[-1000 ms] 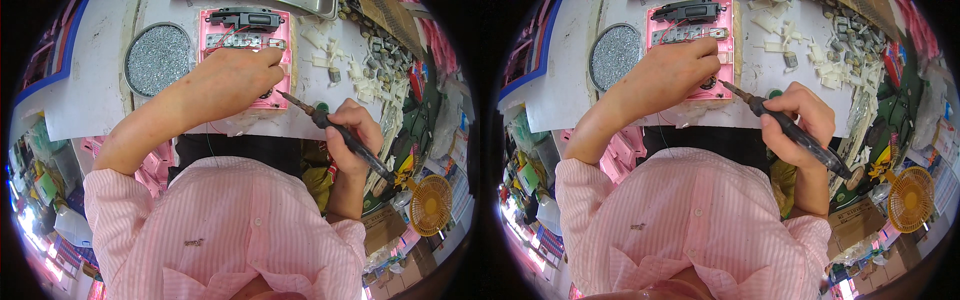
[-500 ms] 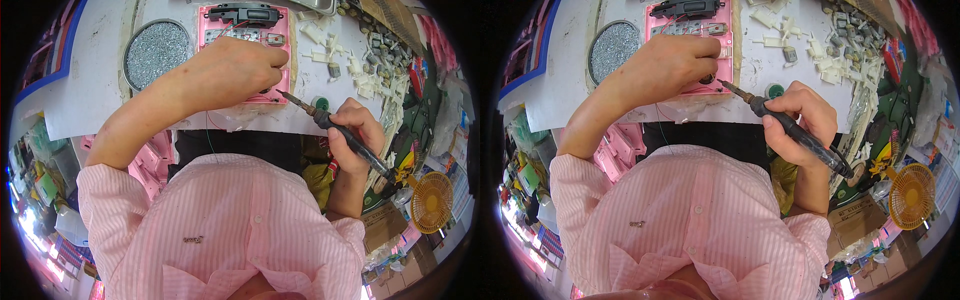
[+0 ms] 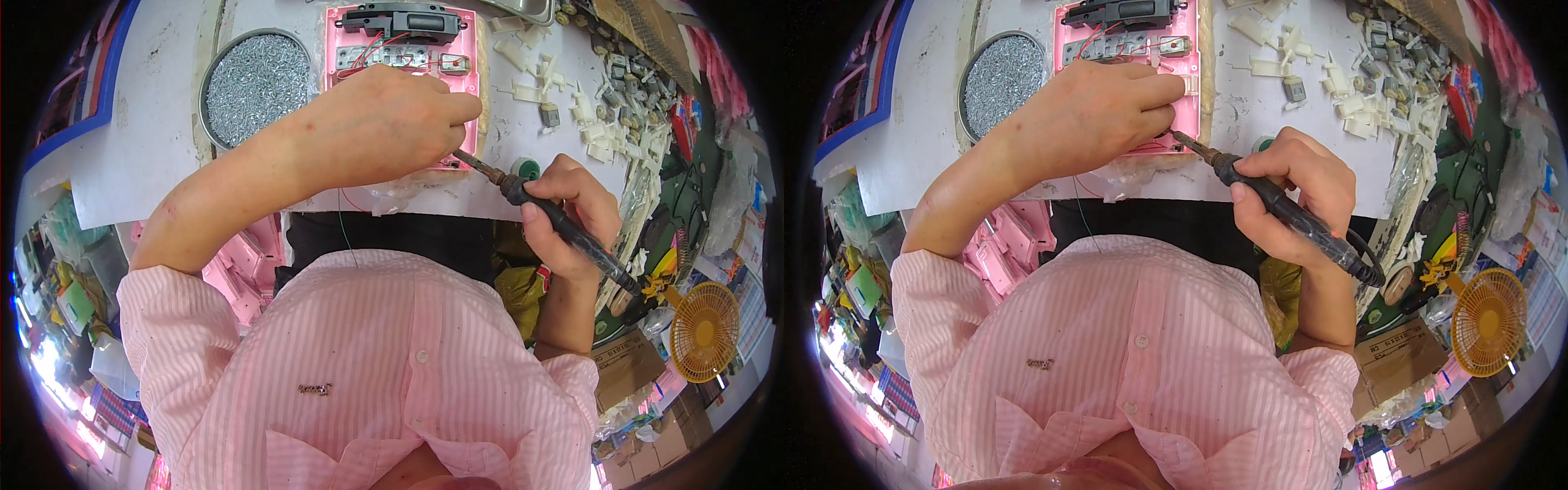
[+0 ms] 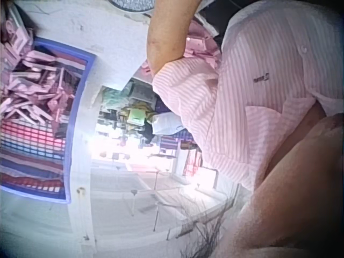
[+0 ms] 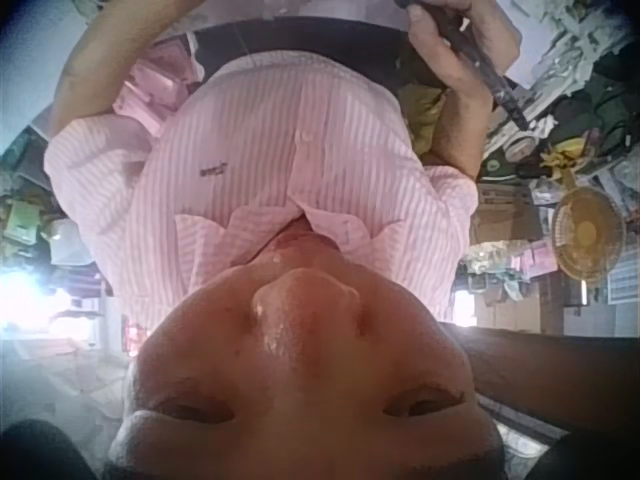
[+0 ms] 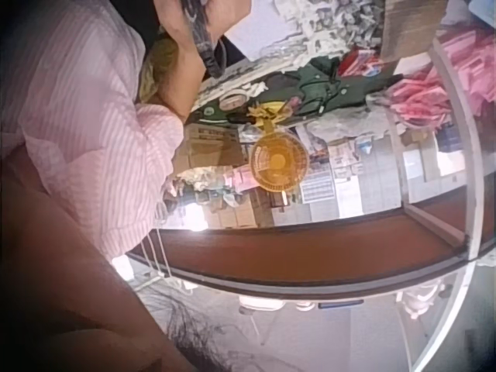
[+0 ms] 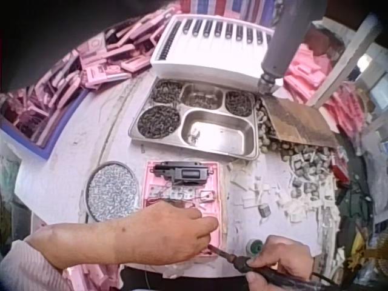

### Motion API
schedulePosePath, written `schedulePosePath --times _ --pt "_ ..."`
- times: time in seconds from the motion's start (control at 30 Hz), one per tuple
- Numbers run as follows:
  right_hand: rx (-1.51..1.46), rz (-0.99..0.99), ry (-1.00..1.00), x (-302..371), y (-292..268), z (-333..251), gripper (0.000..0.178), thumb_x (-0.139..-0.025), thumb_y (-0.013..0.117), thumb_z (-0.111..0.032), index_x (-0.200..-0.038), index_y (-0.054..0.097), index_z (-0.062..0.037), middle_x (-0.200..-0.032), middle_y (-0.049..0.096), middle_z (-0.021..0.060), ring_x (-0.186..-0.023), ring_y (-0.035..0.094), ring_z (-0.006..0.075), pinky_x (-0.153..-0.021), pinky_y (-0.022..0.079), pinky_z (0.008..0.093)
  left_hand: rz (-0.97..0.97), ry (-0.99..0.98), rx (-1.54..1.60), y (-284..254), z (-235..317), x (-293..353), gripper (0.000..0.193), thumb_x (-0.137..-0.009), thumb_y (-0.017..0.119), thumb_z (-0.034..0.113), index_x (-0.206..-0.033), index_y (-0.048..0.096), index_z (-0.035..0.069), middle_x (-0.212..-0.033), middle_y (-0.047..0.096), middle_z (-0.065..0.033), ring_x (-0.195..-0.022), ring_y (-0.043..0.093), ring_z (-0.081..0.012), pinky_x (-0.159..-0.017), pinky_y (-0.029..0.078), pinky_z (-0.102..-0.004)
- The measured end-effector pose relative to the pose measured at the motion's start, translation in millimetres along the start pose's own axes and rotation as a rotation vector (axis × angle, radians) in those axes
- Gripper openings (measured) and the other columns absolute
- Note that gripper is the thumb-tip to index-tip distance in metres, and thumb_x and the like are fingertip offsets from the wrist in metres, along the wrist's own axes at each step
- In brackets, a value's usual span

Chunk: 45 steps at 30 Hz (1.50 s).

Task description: Assembling the internal components of a pink electronic toy, including screwing parts together and soldering wires.

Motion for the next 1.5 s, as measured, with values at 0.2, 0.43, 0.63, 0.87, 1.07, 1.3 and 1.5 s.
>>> schedulePosePath --times 0.2,0.43,0.63,0.87,1.07,1.3,1.5 --pt "0.072 -0.012 -0.029 -1 2 -10 0.018 -0.068 0.076 -0.005 -0.085 0.068 -0.0029 -0.063 0.054 0.0035 -0.051 0.049 0.0113 -0.047 0.035 0.0258 0.015 -0.013 0.02 1 -1 1 0.009 -0.076 0.064 0.015 -0.079 0.065 0.007 -0.095 0.056 -0.0013 -0.086 0.063 -0.0177 -0.067 0.055 -0.032" --pt "0.08 0.048 -0.012 17 -28 -20 0.017 -0.072 0.077 -0.005 -0.085 0.067 0.0014 -0.063 0.054 0.0053 -0.053 0.048 0.0148 -0.049 0.033 0.0269 -0.04 -0.037 0.001 4 -3 4 0.008 -0.079 0.062 0.013 -0.081 0.063 0.006 -0.093 0.056 -0.003 -0.086 0.064 -0.0197 -0.068 0.055 -0.0337" --pt "0.043 0.865 0.243 168 -234 13 0.011 -0.085 0.064 -0.005 -0.093 0.06 0.0005 -0.081 0.058 0.0047 -0.072 0.051 0.0106 -0.062 0.039 0.0231 -0.014 0.027 0.04 8 -4 0 0.007 -0.078 0.063 0.012 -0.076 0.062 0.005 -0.092 0.058 -0.0064 -0.084 0.065 -0.0248 -0.069 0.055 -0.039" --pt "0.431 1.409 0.222 284 -330 -49 0.007 -0.082 0.062 -0.003 -0.076 0.061 -0.0045 -0.075 0.055 -0.0019 -0.068 0.048 0.0068 -0.062 0.037 0.0209 0.046 -0.004 0.066 -7 3 -2 0.019 -0.072 0.071 0.001 -0.088 0.061 0.004 -0.09 0.057 -0.0095 -0.08 0.062 -0.0287 -0.067 0.052 -0.0402" --pt "0.631 1.371 0.287 284 -350 0 0.007 -0.083 0.065 -0.003 -0.076 0.063 -0.004 -0.073 0.056 -0.0026 -0.065 0.047 0.0055 -0.06 0.035 0.0205 0.018 -0.025 0.063 -4 6 -9 0.021 -0.072 0.072 -0.001 -0.091 0.063 0.003 -0.095 0.061 -0.0094 -0.084 0.065 -0.0288 -0.069 0.054 -0.0396" --pt "-0.557 1.555 0.518 277 -249 98 0.032 -0.099 0.064 -0.036 -0.115 0.061 -0.0078 -0.08 0.062 0.0037 -0.063 0.051 0.0103 -0.05 0.04 0.0223 0.175 -0.217 0.174 -20 -6 16 0.038 -0.08 0.075 0.007 -0.116 0.062 0.003 -0.107 0.062 -0.0117 -0.09 0.066 -0.0301 -0.073 0.056 -0.0401" --pt "-0.447 0.546 0.459 124 -54 60 0.029 -0.095 0.066 -0.032 -0.108 0.063 -0.0065 -0.096 0.059 0.0073 -0.076 0.053 0.0176 -0.06 0.043 0.0263 0.498 -0.356 0.381 -46 -32 49 0.036 -0.078 0.072 0.002 -0.112 0.06 0.004 -0.102 0.06 -0.0117 -0.073 0.06 -0.0229 -0.061 0.048 -0.0319"
Point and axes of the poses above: each hand's wrist, its own x-axis away from the middle knuckle, its own y-axis out of the palm, z = x × y, the point moved 10 cm from there along -x, towards the middle knuckle
